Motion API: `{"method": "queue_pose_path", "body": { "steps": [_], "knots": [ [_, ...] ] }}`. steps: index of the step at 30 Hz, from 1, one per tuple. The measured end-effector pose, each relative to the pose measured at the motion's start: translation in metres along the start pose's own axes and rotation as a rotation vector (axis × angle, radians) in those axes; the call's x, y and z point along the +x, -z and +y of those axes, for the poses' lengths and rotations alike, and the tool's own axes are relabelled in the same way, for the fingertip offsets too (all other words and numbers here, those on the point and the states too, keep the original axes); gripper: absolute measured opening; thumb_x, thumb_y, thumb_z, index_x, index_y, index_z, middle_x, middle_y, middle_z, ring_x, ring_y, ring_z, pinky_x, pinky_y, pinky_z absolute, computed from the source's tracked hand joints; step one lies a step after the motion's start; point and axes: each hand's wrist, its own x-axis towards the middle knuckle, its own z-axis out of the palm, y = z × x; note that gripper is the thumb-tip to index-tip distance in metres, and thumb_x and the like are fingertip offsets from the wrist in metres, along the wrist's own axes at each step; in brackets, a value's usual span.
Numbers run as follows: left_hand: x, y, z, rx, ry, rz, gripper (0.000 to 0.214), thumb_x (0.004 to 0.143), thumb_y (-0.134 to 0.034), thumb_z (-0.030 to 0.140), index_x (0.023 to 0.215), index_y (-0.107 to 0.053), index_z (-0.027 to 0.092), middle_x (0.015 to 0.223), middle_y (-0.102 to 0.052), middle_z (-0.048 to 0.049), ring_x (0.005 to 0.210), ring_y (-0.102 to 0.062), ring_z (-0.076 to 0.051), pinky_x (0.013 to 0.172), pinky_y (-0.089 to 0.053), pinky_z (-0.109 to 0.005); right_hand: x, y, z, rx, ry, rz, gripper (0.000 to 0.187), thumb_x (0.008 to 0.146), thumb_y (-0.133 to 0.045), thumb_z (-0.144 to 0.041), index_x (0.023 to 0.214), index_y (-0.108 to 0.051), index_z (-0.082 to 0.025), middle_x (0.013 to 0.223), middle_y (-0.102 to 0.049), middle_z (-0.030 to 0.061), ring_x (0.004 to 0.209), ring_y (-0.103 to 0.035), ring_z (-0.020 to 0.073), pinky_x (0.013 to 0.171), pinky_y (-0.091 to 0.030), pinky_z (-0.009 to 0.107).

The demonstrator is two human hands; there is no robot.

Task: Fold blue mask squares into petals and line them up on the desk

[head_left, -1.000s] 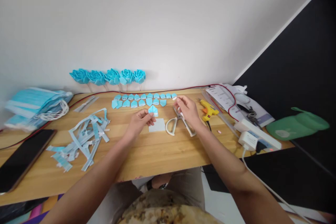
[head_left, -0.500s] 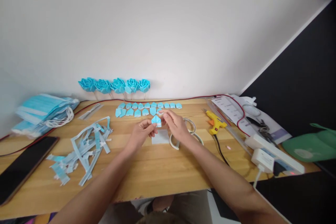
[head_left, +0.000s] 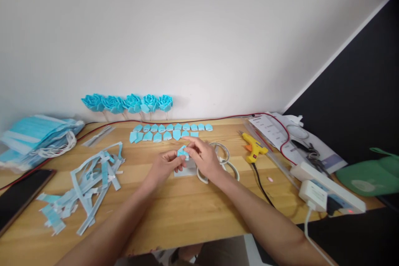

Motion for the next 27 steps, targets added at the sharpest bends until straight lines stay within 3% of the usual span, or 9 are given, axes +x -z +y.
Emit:
{"method": "queue_pose_path", "body": {
  "steps": [5,13,23,27],
  "knots": [
    [0.001,0.005,-0.002,-0.03,0.013,0.024,0.033,0.068,-0.07,0.046,0.062,-0.061,0.015,0.056,-0.061,0.0002,0.049,-0.051,-0.009,0.051,-0.042,-0.022,0.001,0.009,0.001,-0.174,0.16,0.153,0.017,0.093,-0.05,-0.025,0.099,-0.065,-0.022,0.083,-0.069,0.0015,0.072,-0.063,0.0129,0.067,-0.047,0.025],
    [-0.001,0.006,0.005,-0.082,0.024,-0.006,0.034,0.07,-0.07,0.047,0.066,-0.063,0.014,0.061,-0.066,-0.0026,0.052,-0.055,-0.01,0.053,-0.045,-0.023,0.003,0.012,-0.003,-0.309,0.507,0.161,0.015,0.088,-0.056,-0.014,0.096,-0.065,-0.022,0.084,-0.068,0.0036,0.081,-0.061,0.0164,0.072,-0.048,0.031],
    [-0.001,0.008,0.002,-0.154,0.037,0.01,0.035,0.067,-0.071,0.048,0.067,-0.063,0.014,0.065,-0.067,-0.0044,0.054,-0.057,-0.012,0.054,-0.044,-0.025,0.001,0.011,0.003,-0.47,0.584,0.174,0.013,0.086,-0.057,-0.014,0.091,-0.066,-0.022,0.081,-0.067,0.0043,0.076,-0.058,0.017,0.068,-0.047,0.031],
    [-0.004,0.007,0.001,-0.179,0.03,0.046,0.033,0.068,-0.071,0.045,0.065,-0.061,0.014,0.061,-0.061,-0.0008,0.051,-0.051,-0.009,0.051,-0.04,-0.023,-0.001,0.011,0.003,-0.5,0.607,0.182,0.014,0.086,-0.057,-0.015,0.093,-0.066,-0.023,0.081,-0.067,0.0046,0.077,-0.058,0.0181,0.068,-0.046,0.033]
  ]
}}
